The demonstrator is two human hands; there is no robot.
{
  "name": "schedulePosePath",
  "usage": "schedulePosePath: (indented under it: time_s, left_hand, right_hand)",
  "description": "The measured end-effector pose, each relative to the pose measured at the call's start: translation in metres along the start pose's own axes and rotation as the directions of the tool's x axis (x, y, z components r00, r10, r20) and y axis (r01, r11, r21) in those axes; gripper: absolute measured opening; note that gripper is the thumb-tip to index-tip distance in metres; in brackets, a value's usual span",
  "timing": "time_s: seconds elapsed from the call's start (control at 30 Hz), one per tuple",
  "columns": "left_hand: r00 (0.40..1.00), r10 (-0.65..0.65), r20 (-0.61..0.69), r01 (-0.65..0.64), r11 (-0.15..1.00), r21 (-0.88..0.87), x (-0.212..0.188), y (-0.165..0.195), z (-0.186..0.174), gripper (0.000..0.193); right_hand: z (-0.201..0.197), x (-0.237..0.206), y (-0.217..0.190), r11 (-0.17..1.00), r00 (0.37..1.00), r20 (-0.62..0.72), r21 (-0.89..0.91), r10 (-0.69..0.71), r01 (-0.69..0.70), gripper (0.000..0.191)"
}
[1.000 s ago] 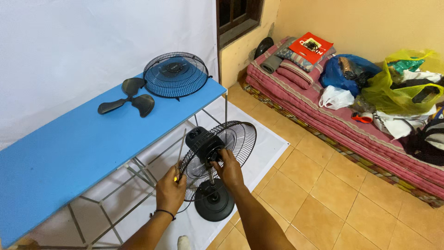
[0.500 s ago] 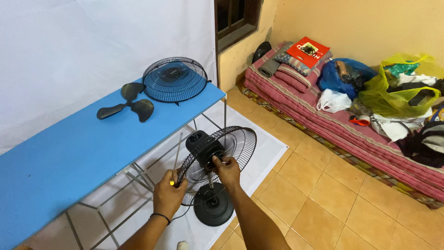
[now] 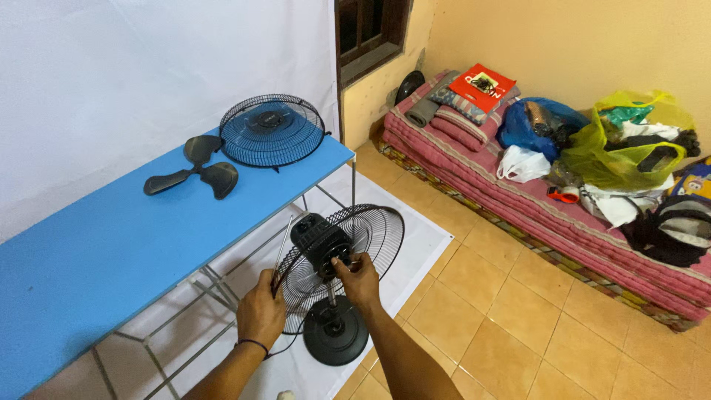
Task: The person services a pedestal fan on a blue table. They use a screwdriver to unscrew the fan motor housing, detach the motor from the stand, handle the power cord, reattach the motor to the base pole, and then mount the front grille onto the reassembled fan head.
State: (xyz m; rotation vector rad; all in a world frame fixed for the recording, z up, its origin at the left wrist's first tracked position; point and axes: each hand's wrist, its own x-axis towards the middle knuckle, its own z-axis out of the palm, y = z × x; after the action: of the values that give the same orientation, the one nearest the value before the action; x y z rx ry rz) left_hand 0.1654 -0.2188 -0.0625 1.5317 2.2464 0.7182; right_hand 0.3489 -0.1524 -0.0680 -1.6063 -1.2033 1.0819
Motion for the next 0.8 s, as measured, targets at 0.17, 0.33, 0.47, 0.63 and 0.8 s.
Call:
schedulePosePath:
  time_s: [0.17, 0.33, 0.47, 0.63, 0.8]
  left_hand:
    - [0.998, 0.047, -0.033, -0.046, 0.999, 0.020, -0.0011, -0.0006, 0.0072, 0.025]
    - [0.996, 0.089, -0.010, -0.089, 0.994, 0.056, 0.0025, 0.0036, 0.0098, 0.031]
    - [0.995, 0.098, -0.008, -0.098, 0.995, -0.003, 0.0032, 0.0010, 0.0037, 0.027]
    - [0.997, 0.062, -0.039, -0.063, 0.998, -0.016, -0.0021, -0.0015, 0.0021, 0.027]
    - [0.996, 0.079, -0.051, -0.078, 0.997, 0.024, 0.0018, -0.0030, 0.0063, 0.031]
  right_hand:
    - [0.0045, -0.0020, 0.0034, 0.998, 0.999, -0.003, 0.042, -0.038, 0.038, 0.052]
    - [0.0055, -0.0022, 0.0066, 0.991, 0.992, 0.019, 0.056, -0.124, 0.123, 0.047]
    - [0.0027, -0.0006, 0.0070, 0.988, 0.988, 0.035, 0.017, -0.153, 0.152, 0.045]
    - [0.0030, -0.0005, 0.0039, 0.999, 0.997, 0.061, 0.000, -0.042, 0.042, 0.045]
    - [0.0081, 0.0010, 0.0033, 0.999, 0.998, 0.039, -0.027, -0.046, 0.047, 0.045]
